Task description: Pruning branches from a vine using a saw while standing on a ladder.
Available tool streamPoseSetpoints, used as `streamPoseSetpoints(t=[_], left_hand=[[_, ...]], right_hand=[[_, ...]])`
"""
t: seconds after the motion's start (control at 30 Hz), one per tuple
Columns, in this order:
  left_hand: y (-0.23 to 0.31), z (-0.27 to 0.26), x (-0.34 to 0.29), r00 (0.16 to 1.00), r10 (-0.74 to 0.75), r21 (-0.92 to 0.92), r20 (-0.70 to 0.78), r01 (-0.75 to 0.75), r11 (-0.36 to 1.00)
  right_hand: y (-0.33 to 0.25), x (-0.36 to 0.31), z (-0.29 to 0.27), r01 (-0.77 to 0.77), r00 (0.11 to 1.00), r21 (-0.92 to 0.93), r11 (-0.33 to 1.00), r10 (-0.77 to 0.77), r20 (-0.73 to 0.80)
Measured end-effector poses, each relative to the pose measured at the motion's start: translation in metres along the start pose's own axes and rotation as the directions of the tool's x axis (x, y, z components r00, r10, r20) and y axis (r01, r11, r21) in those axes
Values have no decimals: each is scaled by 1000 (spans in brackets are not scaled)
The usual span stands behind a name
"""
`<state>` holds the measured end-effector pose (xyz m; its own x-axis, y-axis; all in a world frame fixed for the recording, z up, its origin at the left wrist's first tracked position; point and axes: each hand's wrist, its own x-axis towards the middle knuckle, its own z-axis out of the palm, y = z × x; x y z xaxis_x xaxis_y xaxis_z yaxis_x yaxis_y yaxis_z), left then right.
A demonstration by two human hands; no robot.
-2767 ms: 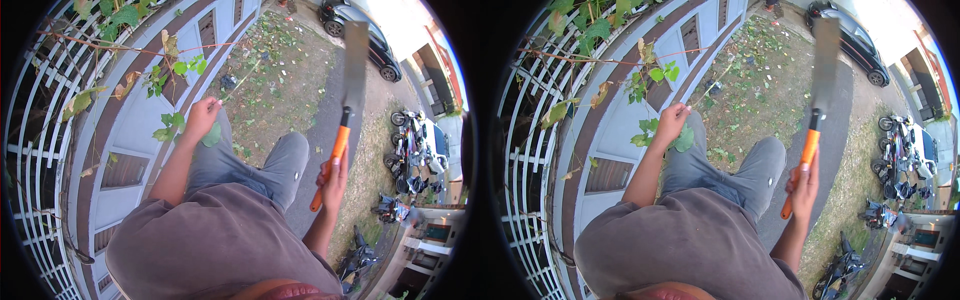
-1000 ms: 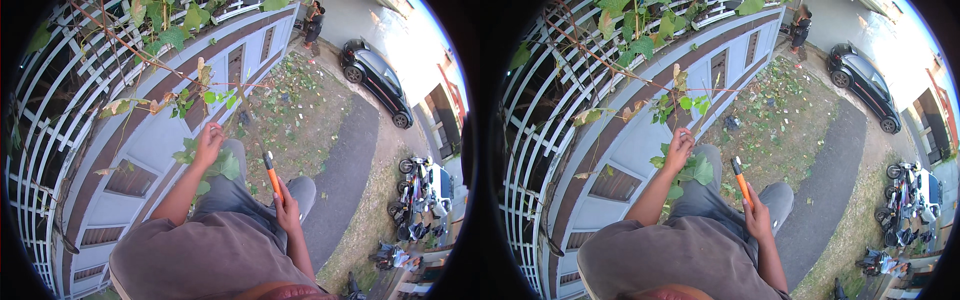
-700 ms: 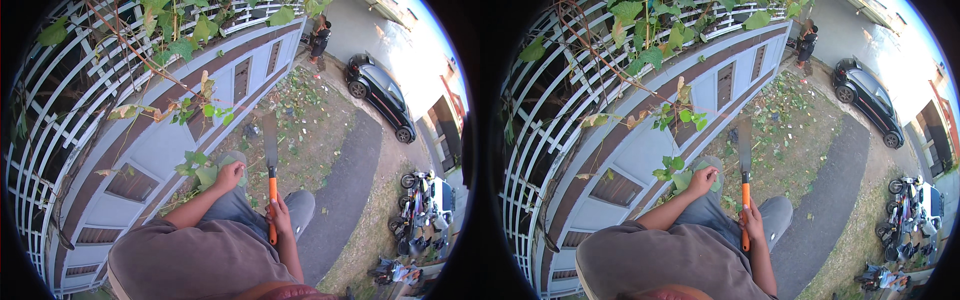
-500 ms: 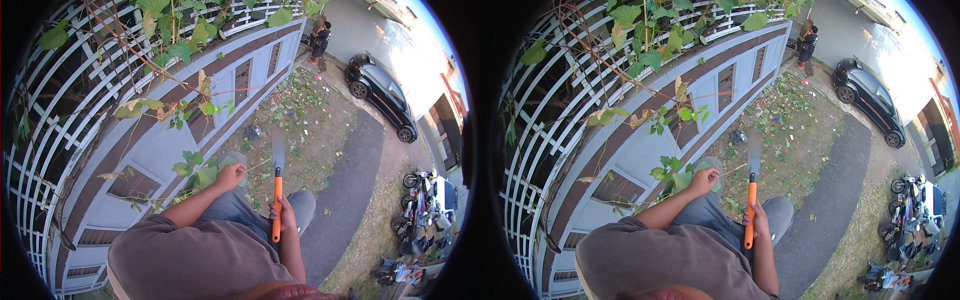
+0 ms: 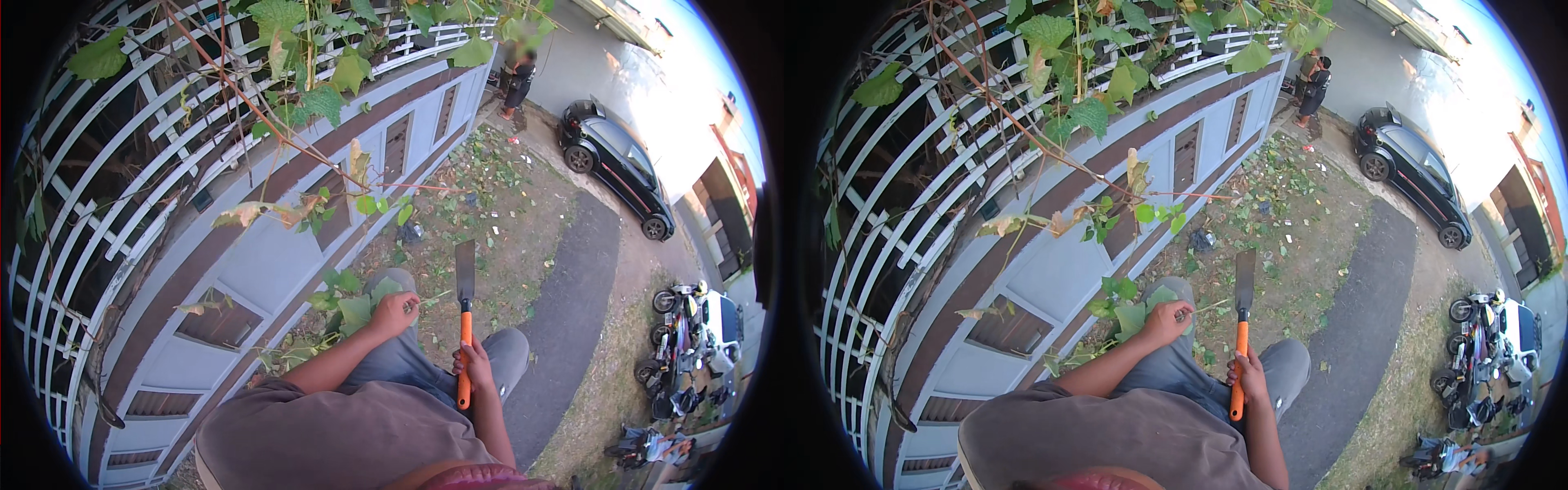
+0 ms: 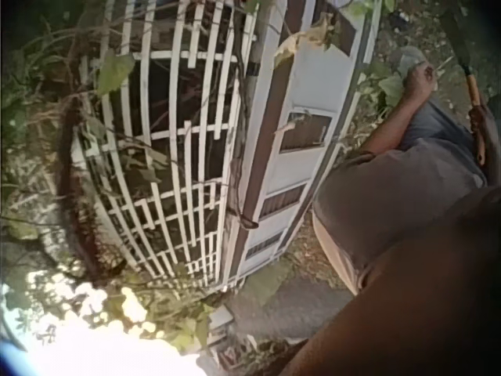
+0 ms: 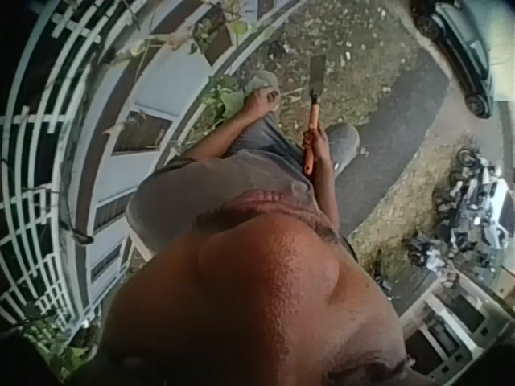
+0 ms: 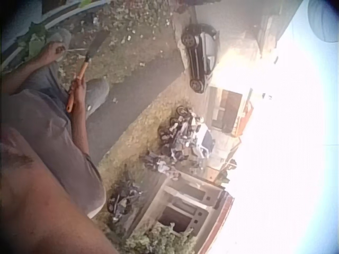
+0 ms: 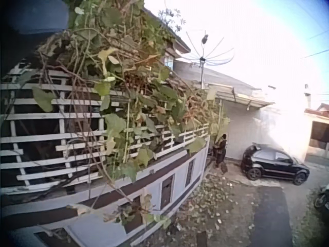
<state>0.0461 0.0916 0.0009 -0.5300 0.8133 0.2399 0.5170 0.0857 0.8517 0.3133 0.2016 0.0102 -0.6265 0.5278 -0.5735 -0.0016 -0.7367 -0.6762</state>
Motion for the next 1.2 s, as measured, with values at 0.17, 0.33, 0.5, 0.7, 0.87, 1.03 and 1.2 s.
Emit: streamPoseSetpoints(t=[0.17, 0.33, 0.5, 0.7, 0.87, 1.03, 1.2], left_hand=[[-3, -5, -2, 1000, -16, -70, -3, 16, 997], [-14, -7, -6, 999, 43, -81, 10, -42, 996], [-19, -17, -14, 1000, 24, -140, 9, -22, 990], [-9, -20, -11, 999, -45, -143, -11, 43, 989], [-7, -17, -10, 995, -60, -193, -74, 45, 980], [-17, -13, -9, 984, -116, -184, -131, 91, 979], [-22, -11, -2, 971, -209, -318, -115, 164, 934]], right_hand=[[-1, 5, 10, -36, 998, -229, 973, 23, -60], [-11, -4, 33, -27, 994, -483, 875, -25, -102], [-26, 4, 43, -64, 996, -510, 858, 22, -87], [-34, 28, 17, 5, 997, -664, 748, -58, -58], [-42, 31, 1, 57, 998, -532, 845, -40, 44], [-41, 18, 22, 261, 964, -228, 938, -264, 18], [-30, 33, -26, 259, 956, 0, 966, -256, -147]])
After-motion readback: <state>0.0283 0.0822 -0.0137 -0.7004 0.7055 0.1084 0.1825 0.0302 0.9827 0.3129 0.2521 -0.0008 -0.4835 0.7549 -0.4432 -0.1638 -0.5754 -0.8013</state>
